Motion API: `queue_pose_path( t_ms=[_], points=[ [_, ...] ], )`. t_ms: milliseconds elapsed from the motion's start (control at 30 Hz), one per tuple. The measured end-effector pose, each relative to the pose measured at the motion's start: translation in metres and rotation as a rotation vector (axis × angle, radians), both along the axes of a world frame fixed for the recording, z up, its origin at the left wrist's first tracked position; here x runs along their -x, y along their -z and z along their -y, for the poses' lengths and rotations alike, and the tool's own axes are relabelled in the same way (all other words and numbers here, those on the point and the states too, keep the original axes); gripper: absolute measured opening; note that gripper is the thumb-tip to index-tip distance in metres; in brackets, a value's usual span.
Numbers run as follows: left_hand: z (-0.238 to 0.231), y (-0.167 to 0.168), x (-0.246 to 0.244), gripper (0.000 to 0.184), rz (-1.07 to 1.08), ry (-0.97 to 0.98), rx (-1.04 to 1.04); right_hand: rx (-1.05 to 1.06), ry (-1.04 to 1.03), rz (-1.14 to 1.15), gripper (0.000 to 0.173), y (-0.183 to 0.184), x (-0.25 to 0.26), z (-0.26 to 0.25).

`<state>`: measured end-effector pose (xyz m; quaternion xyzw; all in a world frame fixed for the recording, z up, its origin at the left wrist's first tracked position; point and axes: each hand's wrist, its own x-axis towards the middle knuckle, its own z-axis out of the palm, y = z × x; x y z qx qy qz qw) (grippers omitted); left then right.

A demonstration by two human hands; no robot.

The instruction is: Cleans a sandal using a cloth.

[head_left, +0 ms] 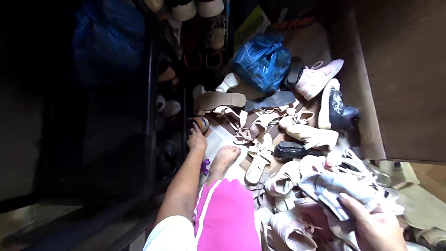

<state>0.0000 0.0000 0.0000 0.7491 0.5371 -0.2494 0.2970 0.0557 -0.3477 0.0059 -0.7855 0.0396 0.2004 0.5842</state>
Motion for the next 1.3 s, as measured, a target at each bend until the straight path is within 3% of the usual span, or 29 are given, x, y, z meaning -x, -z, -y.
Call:
queue_pose_path(
  t_ms=[67, 133, 167, 233, 300, 400, 567, 667, 833, 933, 1067, 1300],
  points=[
    [-0.009, 0.008, -0.006, 0.069, -0.099, 0.071, -0.02, -0.004, 0.0, -0.008, 0.056, 0.002, 0.001, 0.0],
    [-0.037, 0.071, -0.003, 0.05, -0.112, 0.138, -0.236, -0.007, -0.009, -0.007, 0.06, 0.005, -0.001, 0.001],
    [-0.057, 0.087, -0.01, 0.047, -0.192, 0.18, -0.2, -0.004, -0.014, -0.007, 0.061, 0.007, -0.002, 0.002],
    [-0.083, 0.084, -0.032, 0.045, -0.269, 0.26, -0.12, -0.005, -0.01, -0.013, 0.06, 0.009, -0.005, 0.003],
    [-0.102, 0.076, -0.05, 0.044, -0.142, 0.292, -0.13, -0.008, -0.03, -0.008, 0.06, 0.01, -0.009, 0.006],
    [-0.136, 0.097, -0.07, 0.059, 0.127, 0.344, -0.117, -0.011, -0.04, -0.019, 0.059, 0.01, -0.015, 0.009],
    [-0.139, 0.12, -0.088, 0.094, 0.091, 0.336, -0.184, -0.009, -0.092, -0.021, 0.052, 0.021, -0.024, 0.018],
    [-0.139, 0.138, -0.077, 0.103, 0.081, 0.226, -0.186, -0.018, -0.118, -0.032, 0.053, 0.035, -0.027, 0.028],
    [-0.153, 0.172, -0.056, 0.111, 0.434, -0.139, -0.069, -0.042, -0.096, -0.007, 0.055, 0.054, -0.035, 0.044],
    [-0.151, 0.173, -0.065, 0.094, 0.515, -0.406, -0.041, -0.039, -0.074, -0.018, 0.062, 0.057, -0.038, 0.048],
    [-0.148, 0.172, -0.079, 0.061, 0.549, -0.605, -0.059, -0.028, -0.069, -0.028, 0.063, 0.056, -0.04, 0.049],
    [-0.101, 0.111, -0.097, 0.045, 0.844, -0.688, 0.148, -0.029, -0.033, -0.01, 0.064, 0.045, -0.036, 0.058]
  ],
)
